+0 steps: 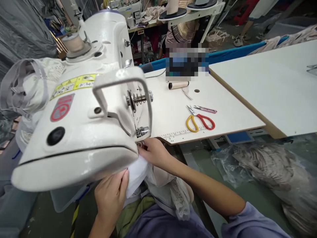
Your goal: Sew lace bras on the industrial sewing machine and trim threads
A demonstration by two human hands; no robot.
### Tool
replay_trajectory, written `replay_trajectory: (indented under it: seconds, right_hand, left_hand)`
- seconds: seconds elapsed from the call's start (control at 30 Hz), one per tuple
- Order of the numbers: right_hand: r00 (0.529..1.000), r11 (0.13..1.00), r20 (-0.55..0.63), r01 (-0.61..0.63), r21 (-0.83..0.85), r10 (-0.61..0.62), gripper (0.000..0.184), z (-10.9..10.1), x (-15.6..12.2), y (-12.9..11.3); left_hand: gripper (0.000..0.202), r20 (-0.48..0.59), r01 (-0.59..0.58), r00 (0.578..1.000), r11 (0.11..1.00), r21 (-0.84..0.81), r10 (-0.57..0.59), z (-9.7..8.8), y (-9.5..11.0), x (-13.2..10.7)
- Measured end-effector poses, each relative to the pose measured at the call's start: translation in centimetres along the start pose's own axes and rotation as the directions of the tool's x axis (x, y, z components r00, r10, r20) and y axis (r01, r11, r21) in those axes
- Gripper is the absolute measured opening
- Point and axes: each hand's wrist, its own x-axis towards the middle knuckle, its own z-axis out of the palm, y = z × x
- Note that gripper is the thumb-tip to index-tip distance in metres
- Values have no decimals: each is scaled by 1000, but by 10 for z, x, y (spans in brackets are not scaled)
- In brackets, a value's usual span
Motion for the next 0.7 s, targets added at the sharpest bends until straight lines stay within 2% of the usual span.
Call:
replay_trajectory:
  seconds: [0.2,0.7]
  right_hand:
    - [1000,1000,9,16,27,-16,11,-3,-2,2]
    - [1000,1000,15,0,20,-1,13,-15,-4,-2]
  left_hand:
    - [14,15,44,999,999,-22,-43,-5,-1,-4]
    - [11,43,-147,988,989,7,146,-3,10,5]
